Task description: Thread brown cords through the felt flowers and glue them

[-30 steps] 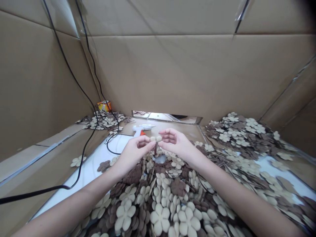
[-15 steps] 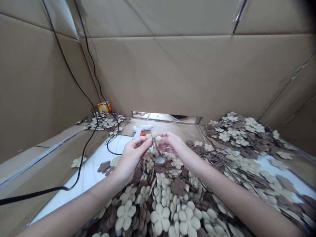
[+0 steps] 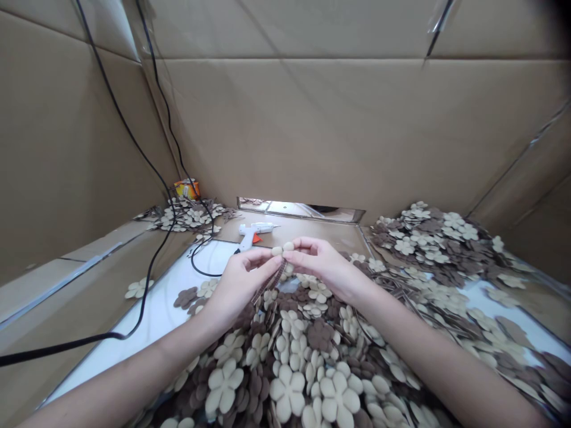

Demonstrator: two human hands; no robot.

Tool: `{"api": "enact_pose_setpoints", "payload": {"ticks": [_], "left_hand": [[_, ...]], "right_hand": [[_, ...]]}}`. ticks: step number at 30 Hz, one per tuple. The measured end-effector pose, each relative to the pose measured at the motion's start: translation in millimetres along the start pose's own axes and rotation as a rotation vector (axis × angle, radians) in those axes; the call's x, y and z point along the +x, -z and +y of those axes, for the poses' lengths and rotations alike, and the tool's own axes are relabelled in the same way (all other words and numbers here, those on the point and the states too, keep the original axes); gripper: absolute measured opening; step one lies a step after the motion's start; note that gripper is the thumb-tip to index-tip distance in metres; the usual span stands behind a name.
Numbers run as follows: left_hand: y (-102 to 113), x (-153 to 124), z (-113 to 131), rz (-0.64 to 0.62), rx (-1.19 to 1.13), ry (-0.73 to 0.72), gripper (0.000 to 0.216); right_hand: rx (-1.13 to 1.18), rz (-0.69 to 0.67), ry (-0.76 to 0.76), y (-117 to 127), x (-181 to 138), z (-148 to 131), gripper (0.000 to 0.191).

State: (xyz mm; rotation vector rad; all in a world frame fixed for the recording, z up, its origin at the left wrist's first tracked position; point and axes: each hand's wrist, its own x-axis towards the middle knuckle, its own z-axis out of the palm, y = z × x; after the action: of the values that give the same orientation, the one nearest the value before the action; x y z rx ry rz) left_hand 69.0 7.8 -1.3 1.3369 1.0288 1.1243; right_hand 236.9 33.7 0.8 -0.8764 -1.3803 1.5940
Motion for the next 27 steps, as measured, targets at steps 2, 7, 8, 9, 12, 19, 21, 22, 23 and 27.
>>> {"api": "enact_pose_setpoints", "payload": {"ticks": [2,7,8,9,12,19,21,22,23,27], "left_hand": [[0.6,0.3,0.2,-0.004,0.003,-0.009,0.023],[1.7,1.6,1.4,-0.016,0.006,-0.001,0.023],[2.0,1.8,1.5,-0.028,0.002,-0.002,0.023],[2.5,2.0,1.6,-0.041,0.000,-0.006,0.023],[4.4,1.7,1.1,-0.069,0.007,-0.021,0.021],[5.6,2.0,-0.1,-0.100,0.036,-0.034,0.022],[6.3,4.0,0.5,-0.101,0.103,-0.064,0.022],[7.1,5.1,1.0,-0.105,0.152,-0.089,0.022],[8.1,6.2,1.6,-0.115,0.201,-0.117,0.022],[13.0,9.8,3.3,-0.184,0.322,-0.151,0.026]], "right_hand": [[-0.031,0.008,0.020,2.3,-0.2,-1.8,0.026],[-0.104,0.005,0.035,4.7,-1.7,-4.1,0.026],[-0.115,0.012,0.039,5.0,-1.8,-4.0,0.026],[-0.124,0.021,0.044,5.3,-1.8,-4.0,0.026],[-0.143,0.045,0.057,6.4,-1.1,-4.0,0.026],[-0.173,0.068,0.067,6.9,0.3,-5.4,0.025],[-0.195,0.068,0.067,5.9,-1.0,-5.6,0.026],[-0.210,0.068,0.065,5.3,-1.8,-5.7,0.026],[-0.226,0.063,0.062,4.6,-2.7,-5.8,0.027],[-0.271,0.035,0.035,2.9,-4.6,-4.9,0.025]]}}
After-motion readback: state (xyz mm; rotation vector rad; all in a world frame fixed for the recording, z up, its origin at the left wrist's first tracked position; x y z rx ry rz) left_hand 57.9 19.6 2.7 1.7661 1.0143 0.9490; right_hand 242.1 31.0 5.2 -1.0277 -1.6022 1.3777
